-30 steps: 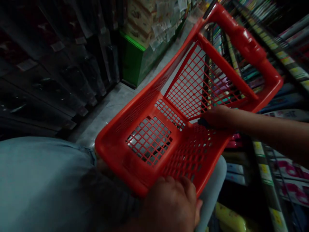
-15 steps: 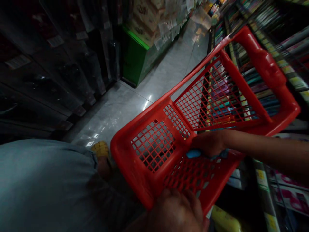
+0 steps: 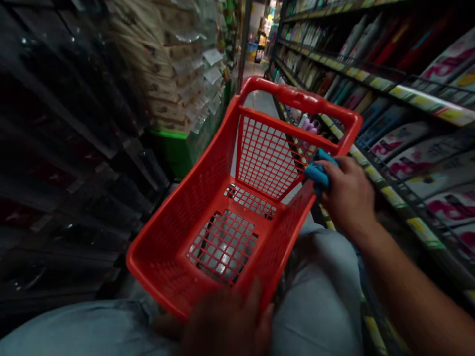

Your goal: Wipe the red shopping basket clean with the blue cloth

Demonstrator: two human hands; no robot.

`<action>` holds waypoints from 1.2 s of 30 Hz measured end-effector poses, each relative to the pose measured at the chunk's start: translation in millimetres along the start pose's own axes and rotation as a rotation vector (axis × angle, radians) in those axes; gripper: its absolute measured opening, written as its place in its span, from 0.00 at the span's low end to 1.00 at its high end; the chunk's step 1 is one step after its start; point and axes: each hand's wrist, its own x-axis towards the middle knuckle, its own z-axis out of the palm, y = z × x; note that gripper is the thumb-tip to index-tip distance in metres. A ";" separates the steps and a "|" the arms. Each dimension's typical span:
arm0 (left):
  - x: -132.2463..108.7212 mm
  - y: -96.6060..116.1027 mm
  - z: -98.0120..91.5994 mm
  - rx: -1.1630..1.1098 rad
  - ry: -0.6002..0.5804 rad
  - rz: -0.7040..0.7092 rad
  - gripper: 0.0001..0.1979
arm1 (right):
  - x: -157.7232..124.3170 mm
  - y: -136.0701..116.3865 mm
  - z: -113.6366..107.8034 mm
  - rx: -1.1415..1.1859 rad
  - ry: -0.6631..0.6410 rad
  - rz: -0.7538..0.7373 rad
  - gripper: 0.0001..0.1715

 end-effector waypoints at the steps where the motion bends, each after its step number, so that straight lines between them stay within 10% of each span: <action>1: 3.1 0.0 -2.9 0.013 0.003 0.006 0.12 | -21.5 -12.3 13.5 0.213 0.097 0.047 0.25; 8: 21.5 9.7 -13.2 0.184 0.162 0.014 0.17 | -131.7 -91.5 57.3 1.130 0.443 0.164 0.22; 11: 25.8 12.3 -14.6 0.194 0.209 0.045 0.18 | -108.9 -85.6 71.1 1.258 0.437 0.136 0.24; 16: 19.1 0.0 -11.2 0.213 0.123 0.085 0.16 | -30.7 -68.7 122.1 1.349 0.297 0.598 0.30; 19: 20.6 -16.4 -15.8 0.175 0.065 0.132 0.17 | -35.8 -85.3 123.1 1.435 0.279 0.630 0.33; 24: 77.1 -24.2 -36.6 -0.127 -0.078 -0.184 0.28 | -105.9 -112.7 72.9 1.572 0.345 0.338 0.28; 27: 121.0 -20.3 -37.0 -0.236 0.014 -0.276 0.30 | -132.2 -120.9 79.5 1.584 0.287 0.197 0.31; 32: 146.5 -20.4 -20.9 -0.515 0.142 -0.447 0.30 | -138.4 -147.8 138.0 1.409 0.217 0.557 0.37; 36: 144.8 -27.7 -12.2 -0.734 0.202 -0.741 0.33 | -124.8 -147.8 101.8 1.502 0.206 0.587 0.37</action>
